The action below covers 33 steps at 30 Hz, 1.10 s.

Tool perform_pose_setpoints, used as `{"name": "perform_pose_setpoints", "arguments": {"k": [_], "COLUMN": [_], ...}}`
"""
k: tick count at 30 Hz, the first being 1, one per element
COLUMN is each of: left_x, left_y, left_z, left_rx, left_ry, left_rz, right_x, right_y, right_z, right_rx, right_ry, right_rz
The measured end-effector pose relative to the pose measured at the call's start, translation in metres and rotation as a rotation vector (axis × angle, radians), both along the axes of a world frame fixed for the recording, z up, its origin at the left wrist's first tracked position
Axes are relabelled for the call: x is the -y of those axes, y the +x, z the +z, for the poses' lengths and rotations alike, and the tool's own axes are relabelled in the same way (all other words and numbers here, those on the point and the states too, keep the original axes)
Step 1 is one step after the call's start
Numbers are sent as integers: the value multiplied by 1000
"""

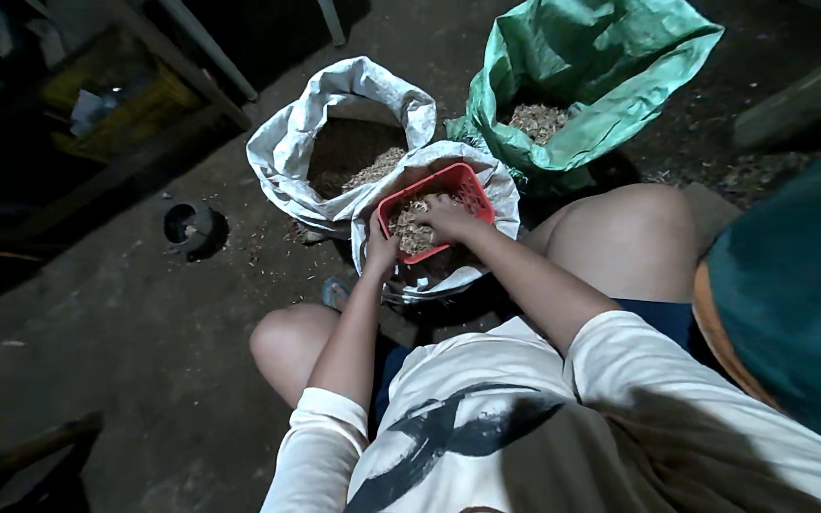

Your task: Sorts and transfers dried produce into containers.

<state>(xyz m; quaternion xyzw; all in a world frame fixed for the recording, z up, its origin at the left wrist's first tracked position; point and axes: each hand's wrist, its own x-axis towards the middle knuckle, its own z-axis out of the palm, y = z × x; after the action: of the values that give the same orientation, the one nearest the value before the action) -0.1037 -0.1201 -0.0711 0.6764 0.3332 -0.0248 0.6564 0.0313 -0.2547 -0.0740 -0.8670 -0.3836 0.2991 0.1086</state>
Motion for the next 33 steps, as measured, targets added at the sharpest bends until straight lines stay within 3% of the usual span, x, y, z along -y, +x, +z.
{"name": "perform_pose_setpoints", "arguments": {"k": [2, 6, 10, 13, 16, 21, 27, 31, 33], "left_x": [-2, 1, 5, 6, 4, 0, -2, 1, 4], "left_y": [1, 2, 6, 7, 5, 1, 1, 3, 4], "left_z": [3, 6, 3, -4, -4, -9, 5, 5, 2], "left_rx": [-11, -65, 13, 39, 41, 22, -11, -8, -10], "left_ry": [20, 46, -6, 9, 26, 39, 46, -3, -15], "left_rz": [-4, 1, -5, -10, 5, 16, -16, -14, -9], "right_x": [12, 20, 9, -13, -30, -16, 9, 11, 12], "right_y": [12, 22, 8, -19, -37, -27, 12, 15, 14], "right_z": [-1, 11, 16, 15, 7, -1, 7, 32, 28], "right_rx": [49, -65, -104, -169, -160, -136, -30, -42, -9], "right_ry": [37, 177, 69, 31, 64, 33, -25, 5, -6], "right_rz": [-56, -269, -471, -424, -249, -8, -175, -340, -385]}}
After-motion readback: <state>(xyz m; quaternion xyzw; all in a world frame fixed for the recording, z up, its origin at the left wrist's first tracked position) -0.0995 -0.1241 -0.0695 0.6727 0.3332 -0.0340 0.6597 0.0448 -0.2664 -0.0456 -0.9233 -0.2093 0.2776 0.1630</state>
